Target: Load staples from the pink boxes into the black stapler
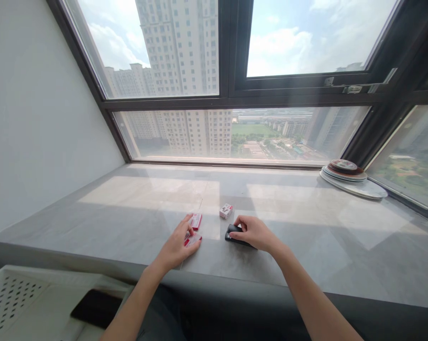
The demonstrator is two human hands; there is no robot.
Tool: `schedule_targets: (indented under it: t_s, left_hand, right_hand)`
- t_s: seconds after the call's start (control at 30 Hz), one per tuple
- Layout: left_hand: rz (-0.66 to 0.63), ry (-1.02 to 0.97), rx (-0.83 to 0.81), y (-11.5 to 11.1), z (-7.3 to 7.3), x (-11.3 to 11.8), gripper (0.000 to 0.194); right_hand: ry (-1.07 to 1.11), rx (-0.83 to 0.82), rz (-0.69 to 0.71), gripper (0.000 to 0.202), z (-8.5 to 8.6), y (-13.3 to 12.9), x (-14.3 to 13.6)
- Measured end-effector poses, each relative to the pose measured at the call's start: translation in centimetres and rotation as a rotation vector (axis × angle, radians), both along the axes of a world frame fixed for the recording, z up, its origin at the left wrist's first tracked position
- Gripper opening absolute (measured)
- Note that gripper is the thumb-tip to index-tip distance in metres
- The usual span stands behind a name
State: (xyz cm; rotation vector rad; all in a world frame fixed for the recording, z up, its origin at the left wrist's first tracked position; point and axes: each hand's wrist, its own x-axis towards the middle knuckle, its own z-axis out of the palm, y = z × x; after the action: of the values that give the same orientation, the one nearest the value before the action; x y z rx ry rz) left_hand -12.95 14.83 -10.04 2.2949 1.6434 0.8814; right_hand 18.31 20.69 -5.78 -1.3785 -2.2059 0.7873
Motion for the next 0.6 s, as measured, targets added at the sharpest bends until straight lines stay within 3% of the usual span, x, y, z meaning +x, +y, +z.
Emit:
schedule_targets:
  t_s: [0.1,0.17,0.3,0.43,0.6]
  left_hand:
    - [0.073,0.024,-0.012,0.8,-1.4,1.4,0.058]
    - [0.13,0.071,0.01,1.3,-2.0,3.0,0.067]
    - [0.21,0.17,0.073,2.8,-2.6,7.0,0.069]
    - [0.216,0.208,0.125,4.8,-2.7,10.5,0.066]
    - [0.176,0.232,0.182,5.5,-2.4,12.5,0.053]
  right_hand:
    - [0.003,0.015,-0.02,0.033,0.3,-0.4,0.1]
    - [-0.007,0.016,-0.03,0.032,0.5,-0.8,0.4]
    - [0.002,-0.03,-0.102,0.048,-0.3,-1.8,1.0]
    - [0.161,-0.056,-0.236,0.059,-2.2,-3.0,1.6]
    - [0.368,-0.209,-0.307,0.061,-4.1,-5.0,2.1]
